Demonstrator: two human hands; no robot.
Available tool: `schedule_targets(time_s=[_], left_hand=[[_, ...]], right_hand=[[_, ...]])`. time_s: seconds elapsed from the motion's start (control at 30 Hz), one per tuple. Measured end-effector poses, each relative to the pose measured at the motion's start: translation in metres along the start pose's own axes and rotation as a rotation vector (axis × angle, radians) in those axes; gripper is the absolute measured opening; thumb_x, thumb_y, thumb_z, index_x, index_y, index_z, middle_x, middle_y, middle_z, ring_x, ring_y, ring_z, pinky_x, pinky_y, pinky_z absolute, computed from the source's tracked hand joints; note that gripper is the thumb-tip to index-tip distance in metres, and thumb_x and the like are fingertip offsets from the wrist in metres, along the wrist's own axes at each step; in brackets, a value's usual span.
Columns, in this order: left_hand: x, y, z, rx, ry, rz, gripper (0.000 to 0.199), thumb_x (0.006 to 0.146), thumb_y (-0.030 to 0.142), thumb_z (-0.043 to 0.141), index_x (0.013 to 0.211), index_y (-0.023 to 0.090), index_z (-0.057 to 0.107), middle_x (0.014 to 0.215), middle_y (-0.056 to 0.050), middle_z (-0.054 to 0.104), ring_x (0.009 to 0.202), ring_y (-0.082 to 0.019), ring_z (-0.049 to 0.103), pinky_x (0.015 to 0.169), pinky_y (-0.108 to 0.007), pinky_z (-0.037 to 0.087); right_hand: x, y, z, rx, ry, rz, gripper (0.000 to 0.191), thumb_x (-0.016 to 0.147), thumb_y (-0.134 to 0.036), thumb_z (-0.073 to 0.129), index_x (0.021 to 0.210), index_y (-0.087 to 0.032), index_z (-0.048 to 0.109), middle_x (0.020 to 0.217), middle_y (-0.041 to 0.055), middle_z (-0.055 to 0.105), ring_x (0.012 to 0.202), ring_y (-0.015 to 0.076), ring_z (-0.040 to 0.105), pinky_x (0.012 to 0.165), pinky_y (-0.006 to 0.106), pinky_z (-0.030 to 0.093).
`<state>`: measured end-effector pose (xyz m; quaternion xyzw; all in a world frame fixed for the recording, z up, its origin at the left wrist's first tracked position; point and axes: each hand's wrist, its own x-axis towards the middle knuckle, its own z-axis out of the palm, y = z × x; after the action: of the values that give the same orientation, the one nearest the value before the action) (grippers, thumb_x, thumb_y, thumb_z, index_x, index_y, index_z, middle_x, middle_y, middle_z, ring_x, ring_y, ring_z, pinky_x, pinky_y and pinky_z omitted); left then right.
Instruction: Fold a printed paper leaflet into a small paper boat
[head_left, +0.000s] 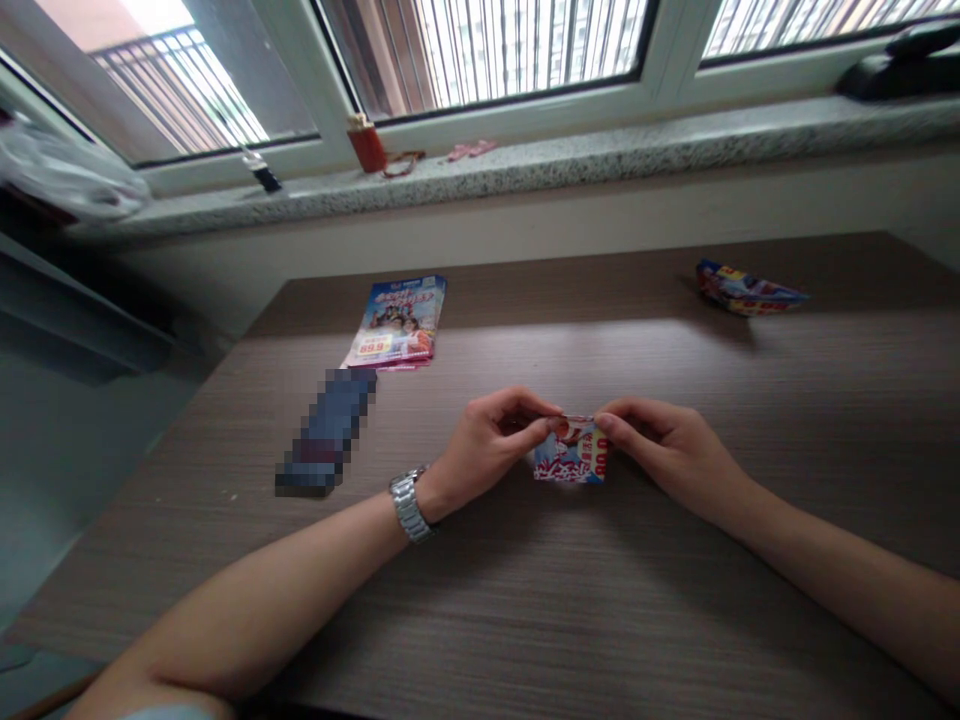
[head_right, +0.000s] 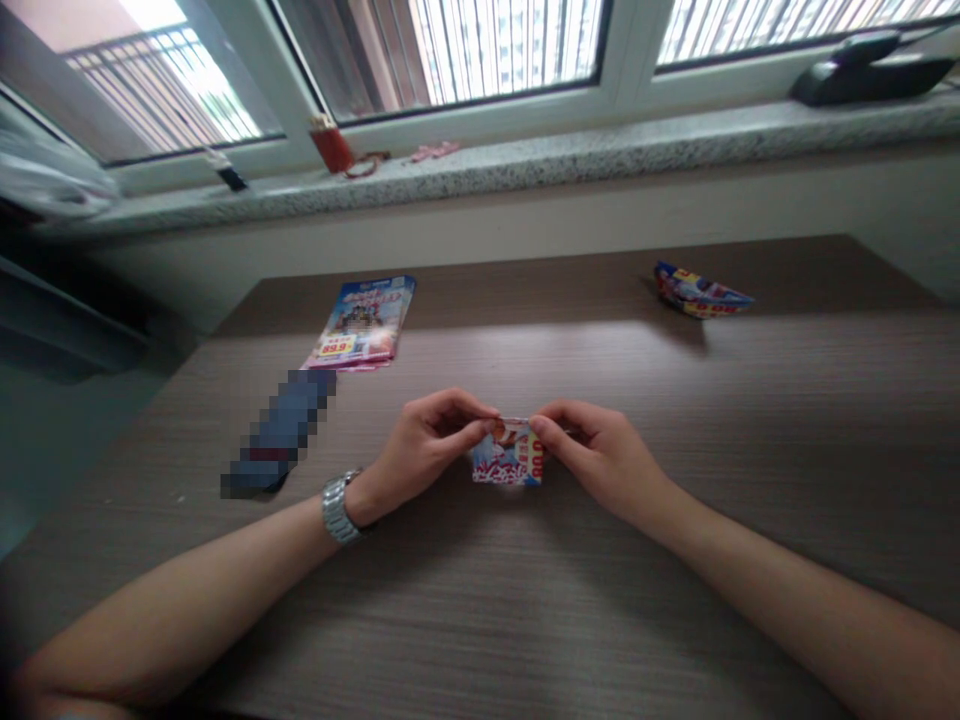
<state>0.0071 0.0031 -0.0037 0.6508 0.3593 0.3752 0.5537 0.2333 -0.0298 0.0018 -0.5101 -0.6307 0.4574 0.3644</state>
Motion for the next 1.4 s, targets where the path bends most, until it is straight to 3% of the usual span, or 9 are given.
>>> schedule_targets(time_s=[0.33, 0.57, 0.93, 1.4], left_hand=[[0.000, 0.001, 0.002, -0.055, -0.020, -0.034, 0.019, 0.086, 0.026, 0.075, 0.098, 0.012, 0.072, 0.094, -0.007, 0.077, 0.085, -0.014, 0.073, 0.080, -0.023, 0.059], [0.001, 0.000, 0.003, -0.067, -0.016, -0.014, 0.019, 0.085, 0.026, 0.075, 0.097, 0.012, 0.072, 0.094, -0.007, 0.077, 0.083, -0.013, 0.072, 0.078, -0.022, 0.058], [0.001, 0.002, 0.004, -0.101, -0.061, -0.052, 0.018, 0.087, 0.025, 0.074, 0.096, 0.011, 0.070, 0.092, -0.007, 0.076, 0.083, -0.012, 0.072, 0.077, -0.022, 0.057], [0.004, 0.001, 0.005, -0.079, -0.108, -0.056, 0.021, 0.087, 0.031, 0.074, 0.093, 0.012, 0.067, 0.090, -0.007, 0.073, 0.082, -0.012, 0.069, 0.077, -0.023, 0.055]], right_hand=[[0.001, 0.007, 0.001, -0.093, 0.046, -0.035, 0.033, 0.094, -0.048, 0.057, 0.078, -0.021, 0.066, 0.069, 0.0008, 0.067, 0.064, 0.0168, 0.062, 0.059, 0.027, 0.050], [0.001, 0.009, 0.005, -0.049, -0.087, 0.008, 0.033, 0.089, -0.051, 0.063, 0.090, -0.020, 0.073, 0.079, 0.0035, 0.074, 0.068, 0.0182, 0.066, 0.059, 0.028, 0.050], [0.001, 0.013, 0.003, -0.067, -0.137, -0.002, 0.036, 0.093, -0.051, 0.059, 0.088, -0.018, 0.071, 0.074, 0.0021, 0.069, 0.065, 0.0158, 0.059, 0.057, 0.027, 0.044], [0.001, 0.014, 0.006, -0.090, -0.091, 0.025, 0.034, 0.092, -0.050, 0.059, 0.086, -0.017, 0.069, 0.072, 0.0019, 0.066, 0.062, 0.0156, 0.057, 0.055, 0.027, 0.042]])
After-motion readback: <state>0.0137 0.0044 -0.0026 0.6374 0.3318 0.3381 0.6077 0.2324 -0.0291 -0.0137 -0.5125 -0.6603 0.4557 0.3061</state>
